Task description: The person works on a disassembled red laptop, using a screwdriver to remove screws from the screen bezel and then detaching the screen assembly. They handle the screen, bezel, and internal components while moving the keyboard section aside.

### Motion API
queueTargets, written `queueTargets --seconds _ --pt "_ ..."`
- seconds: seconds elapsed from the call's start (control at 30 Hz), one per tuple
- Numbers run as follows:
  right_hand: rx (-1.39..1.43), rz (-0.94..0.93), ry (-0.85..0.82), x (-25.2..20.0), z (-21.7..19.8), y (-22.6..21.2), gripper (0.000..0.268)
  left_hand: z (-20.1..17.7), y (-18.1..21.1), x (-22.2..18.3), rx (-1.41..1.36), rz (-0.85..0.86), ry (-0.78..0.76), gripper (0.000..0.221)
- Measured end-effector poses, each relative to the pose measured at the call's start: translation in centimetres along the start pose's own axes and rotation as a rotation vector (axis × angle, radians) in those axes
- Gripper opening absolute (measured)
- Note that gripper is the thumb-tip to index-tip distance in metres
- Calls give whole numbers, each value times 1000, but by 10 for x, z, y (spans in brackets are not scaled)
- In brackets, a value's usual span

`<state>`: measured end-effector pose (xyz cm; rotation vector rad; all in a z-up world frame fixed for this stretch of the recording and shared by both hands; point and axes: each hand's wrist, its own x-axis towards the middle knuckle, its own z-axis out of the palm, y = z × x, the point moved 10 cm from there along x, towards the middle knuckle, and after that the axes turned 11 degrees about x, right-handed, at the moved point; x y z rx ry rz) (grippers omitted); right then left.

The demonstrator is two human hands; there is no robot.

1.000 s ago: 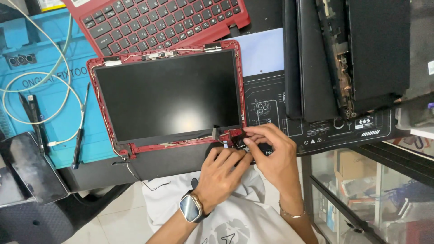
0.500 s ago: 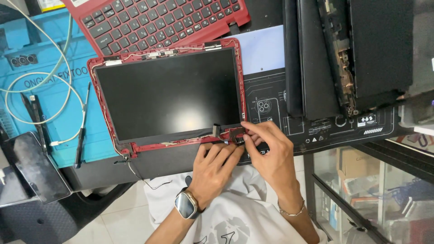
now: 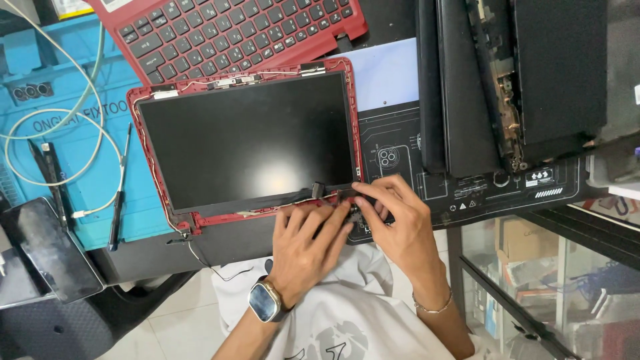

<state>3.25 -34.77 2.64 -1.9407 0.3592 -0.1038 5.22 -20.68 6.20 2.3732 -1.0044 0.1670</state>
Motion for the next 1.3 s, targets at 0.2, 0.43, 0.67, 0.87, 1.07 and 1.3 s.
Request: queueTargets --seconds 0.2,0.43,0.67,0.87,1.07,1.3 --pt "41 -22 8 0 -4 2 25 3 -11 1 59 -81 -56 33" --pt "131 104 20 3 -2 -1 34 0 -11 9 99 -57 -92 31" --pt "-111 100 226 -2 7 -15 39 3 -2 4 198 44 -159 44" --pt "-195 58 242 2 9 -26 47 -17 -12 -1 174 -18 -166 41" --pt "-127 211 237 5 12 -7 50 -84 -117 -25 264 -563 128 47" --pt "-99 234 232 11 11 -3 57 -96 -157 -32 211 -746 218 60"
